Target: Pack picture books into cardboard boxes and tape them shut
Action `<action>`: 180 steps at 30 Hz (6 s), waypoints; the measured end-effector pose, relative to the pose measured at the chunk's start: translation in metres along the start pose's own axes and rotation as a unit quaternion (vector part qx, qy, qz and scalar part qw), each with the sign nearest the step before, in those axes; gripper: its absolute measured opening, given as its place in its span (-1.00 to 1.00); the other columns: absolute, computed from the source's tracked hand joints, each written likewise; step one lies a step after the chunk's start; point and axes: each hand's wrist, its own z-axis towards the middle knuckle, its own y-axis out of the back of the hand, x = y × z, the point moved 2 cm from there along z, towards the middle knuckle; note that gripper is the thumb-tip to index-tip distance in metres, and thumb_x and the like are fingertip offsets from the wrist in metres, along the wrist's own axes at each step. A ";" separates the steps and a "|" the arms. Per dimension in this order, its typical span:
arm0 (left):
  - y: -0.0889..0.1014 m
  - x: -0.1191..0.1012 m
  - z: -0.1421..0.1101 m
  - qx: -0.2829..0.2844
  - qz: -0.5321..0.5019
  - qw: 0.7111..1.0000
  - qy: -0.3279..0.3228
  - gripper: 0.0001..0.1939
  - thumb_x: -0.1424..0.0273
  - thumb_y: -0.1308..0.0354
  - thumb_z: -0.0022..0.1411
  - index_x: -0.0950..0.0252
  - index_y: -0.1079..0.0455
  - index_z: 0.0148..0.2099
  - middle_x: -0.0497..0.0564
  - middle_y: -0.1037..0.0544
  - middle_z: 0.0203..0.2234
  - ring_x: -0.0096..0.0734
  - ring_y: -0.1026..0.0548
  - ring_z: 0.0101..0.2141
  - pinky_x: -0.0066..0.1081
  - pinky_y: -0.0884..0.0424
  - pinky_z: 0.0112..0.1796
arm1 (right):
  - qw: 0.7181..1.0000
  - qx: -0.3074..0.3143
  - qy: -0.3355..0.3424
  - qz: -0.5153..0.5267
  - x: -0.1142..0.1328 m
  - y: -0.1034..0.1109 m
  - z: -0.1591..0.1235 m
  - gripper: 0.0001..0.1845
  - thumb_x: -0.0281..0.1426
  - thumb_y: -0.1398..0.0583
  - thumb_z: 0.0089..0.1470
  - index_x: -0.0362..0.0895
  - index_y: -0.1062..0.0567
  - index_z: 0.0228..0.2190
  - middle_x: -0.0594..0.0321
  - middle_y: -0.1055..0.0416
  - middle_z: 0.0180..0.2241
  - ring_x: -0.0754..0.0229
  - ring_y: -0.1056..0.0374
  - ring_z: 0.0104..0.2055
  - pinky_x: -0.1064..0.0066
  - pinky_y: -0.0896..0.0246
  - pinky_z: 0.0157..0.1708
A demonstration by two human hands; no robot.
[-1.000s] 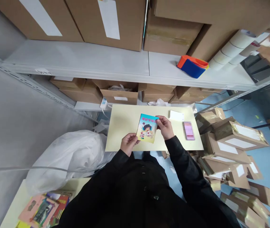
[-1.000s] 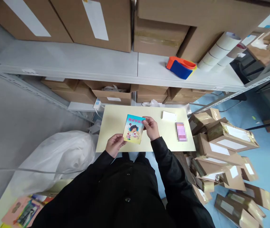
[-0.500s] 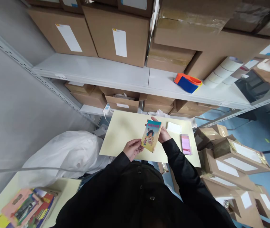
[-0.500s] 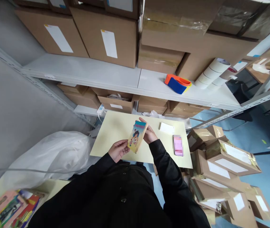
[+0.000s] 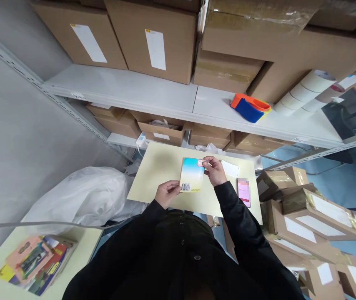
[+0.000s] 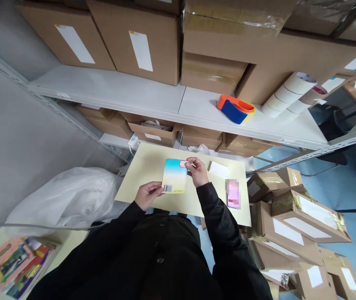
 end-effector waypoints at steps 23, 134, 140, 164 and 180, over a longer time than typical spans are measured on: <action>-0.004 0.010 -0.004 0.006 -0.041 0.999 0.030 -0.48 0.12 -0.42 -0.29 0.38 -0.48 -0.32 0.11 -0.62 -0.39 -0.26 -0.59 -0.38 -0.21 -0.48 -0.13 | 0.997 -0.059 0.017 -0.037 0.008 0.010 -0.017 -0.59 -0.26 -0.37 -0.32 -0.07 -0.52 -0.31 0.30 -0.49 -0.38 0.32 -0.36 -0.42 0.41 -0.33 -0.40; 0.151 0.052 0.157 -0.113 0.361 0.925 -0.028 -0.48 0.67 -0.07 -0.08 0.28 -0.47 -0.03 0.03 -0.50 -0.28 -0.53 -0.45 -0.51 -0.45 -0.48 -0.34 | 0.927 -0.018 -0.108 -0.359 -0.182 -0.115 0.084 -0.53 -0.53 -0.16 -0.15 -0.12 -0.44 -0.11 0.37 -0.36 -0.50 0.33 -0.31 -0.48 0.42 -0.33 -0.37; 0.182 0.062 0.212 -0.115 0.416 0.902 -0.018 -0.46 0.69 -0.05 -0.09 0.32 -0.46 -0.02 0.04 -0.50 -0.33 -0.42 -0.47 -0.46 -0.34 -0.44 -0.20 | 0.912 -0.044 -0.126 -0.388 -0.217 -0.143 0.133 -0.53 -0.55 -0.17 -0.16 -0.10 -0.45 -0.12 0.35 -0.41 -0.47 0.29 -0.37 -0.40 0.40 -0.32 -0.26; 0.201 0.075 0.250 -0.080 0.471 0.874 -0.092 -0.49 0.68 -0.06 0.00 0.25 -0.37 0.01 0.08 -0.44 -0.18 -0.25 -0.41 -0.05 -0.28 -0.34 0.03 | 0.885 -0.049 -0.067 -0.458 -0.250 -0.170 0.152 -0.54 -0.60 -0.09 -0.12 -0.15 -0.45 -0.12 0.19 -0.45 -0.31 0.17 -0.34 -0.21 0.34 -0.26 -0.08; 0.192 0.055 0.229 -0.125 0.448 0.883 -0.056 -0.43 0.53 -0.19 -0.04 0.43 -0.28 0.09 0.27 -0.35 -0.03 -0.03 -0.31 0.07 -0.12 -0.21 0.13 | 0.885 -0.027 -0.177 -0.429 -0.227 -0.146 0.133 -0.37 -0.44 -0.26 -0.13 -0.15 -0.33 0.04 0.07 -0.36 -0.09 0.15 -0.37 -0.17 0.26 -0.25 -0.04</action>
